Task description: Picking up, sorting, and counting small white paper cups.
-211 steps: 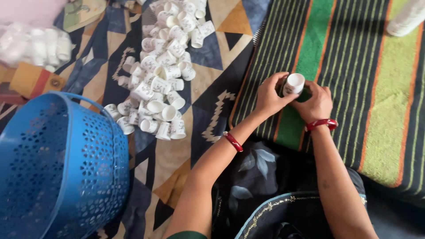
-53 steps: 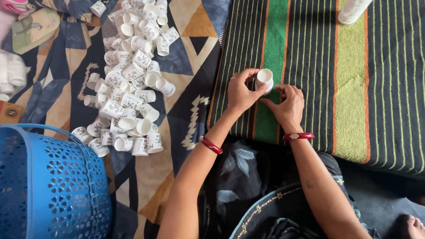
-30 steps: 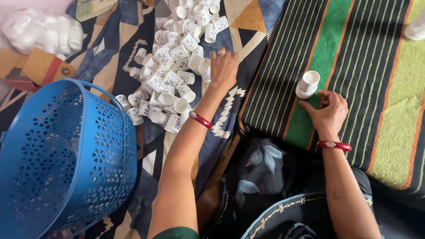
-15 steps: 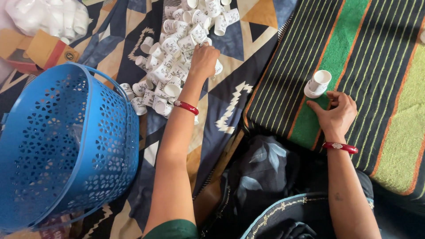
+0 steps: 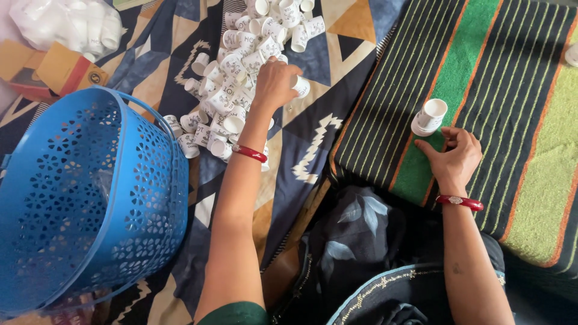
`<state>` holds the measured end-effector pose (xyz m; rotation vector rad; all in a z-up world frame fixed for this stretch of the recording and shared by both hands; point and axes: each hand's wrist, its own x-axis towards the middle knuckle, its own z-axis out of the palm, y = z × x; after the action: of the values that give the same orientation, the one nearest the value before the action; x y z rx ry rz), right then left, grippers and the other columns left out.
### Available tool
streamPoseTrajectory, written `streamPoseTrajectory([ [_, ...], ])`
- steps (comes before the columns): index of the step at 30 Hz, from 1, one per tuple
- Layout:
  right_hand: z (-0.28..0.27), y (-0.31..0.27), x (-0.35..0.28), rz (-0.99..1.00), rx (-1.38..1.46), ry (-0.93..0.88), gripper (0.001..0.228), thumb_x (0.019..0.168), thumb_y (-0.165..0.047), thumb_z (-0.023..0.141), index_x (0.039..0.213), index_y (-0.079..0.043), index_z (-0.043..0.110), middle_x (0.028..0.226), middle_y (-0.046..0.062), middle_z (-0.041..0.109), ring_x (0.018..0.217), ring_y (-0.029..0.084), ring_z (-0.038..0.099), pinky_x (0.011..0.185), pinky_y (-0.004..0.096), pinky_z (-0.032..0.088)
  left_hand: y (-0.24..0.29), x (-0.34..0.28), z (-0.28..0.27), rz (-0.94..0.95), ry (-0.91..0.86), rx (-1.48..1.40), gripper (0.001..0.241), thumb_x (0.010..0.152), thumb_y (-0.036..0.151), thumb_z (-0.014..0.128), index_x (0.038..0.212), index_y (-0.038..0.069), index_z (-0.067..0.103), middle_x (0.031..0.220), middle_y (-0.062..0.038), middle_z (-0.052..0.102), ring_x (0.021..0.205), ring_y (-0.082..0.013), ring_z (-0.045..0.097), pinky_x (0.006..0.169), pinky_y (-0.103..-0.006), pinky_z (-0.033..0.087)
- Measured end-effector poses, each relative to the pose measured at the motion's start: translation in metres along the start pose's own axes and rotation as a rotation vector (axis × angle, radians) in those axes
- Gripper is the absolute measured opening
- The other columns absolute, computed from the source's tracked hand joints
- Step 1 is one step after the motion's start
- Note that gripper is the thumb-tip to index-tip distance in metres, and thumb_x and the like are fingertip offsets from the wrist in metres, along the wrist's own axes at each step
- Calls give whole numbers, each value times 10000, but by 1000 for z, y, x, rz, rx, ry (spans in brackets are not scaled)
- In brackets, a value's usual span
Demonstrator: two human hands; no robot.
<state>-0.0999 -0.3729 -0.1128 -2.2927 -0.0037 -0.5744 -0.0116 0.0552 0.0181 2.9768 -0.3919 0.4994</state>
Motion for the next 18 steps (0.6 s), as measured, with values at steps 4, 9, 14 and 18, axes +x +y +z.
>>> streamPoseTrajectory([
  [4,0,0,0,-8,16,1,553,717,-315,1037,1063,-16,726,934,69,655,829,177,617,777,332,555,20,-3,-16,-27,35,-265,441,658,240,962,1064,162,809,939,-120,737,967,-324,659,912,-414,519],
  [9,-1,-2,0,16,39,5,553,715,-317,1027,1064,-17,721,964,82,663,844,188,627,791,345,559,48,-1,0,-96,123,-911,542,724,132,927,1223,97,718,1048,-53,736,896,-143,729,819,-286,609],
  [14,-3,-8,1,38,22,11,552,691,-303,1021,1059,-19,723,958,85,669,854,206,628,794,359,555,83,10,30,-182,131,-1293,528,782,67,900,1237,11,638,1038,-68,723,928,-124,717,824,-290,619],
  [18,-6,-14,2,67,34,-6,549,679,-291,1013,1062,-23,725,936,80,668,856,213,622,795,363,550,112,20,51,-212,171,-1556,520,787,28,885,1215,-6,591,1023,-76,694,926,-142,693,835,-288,598],
])
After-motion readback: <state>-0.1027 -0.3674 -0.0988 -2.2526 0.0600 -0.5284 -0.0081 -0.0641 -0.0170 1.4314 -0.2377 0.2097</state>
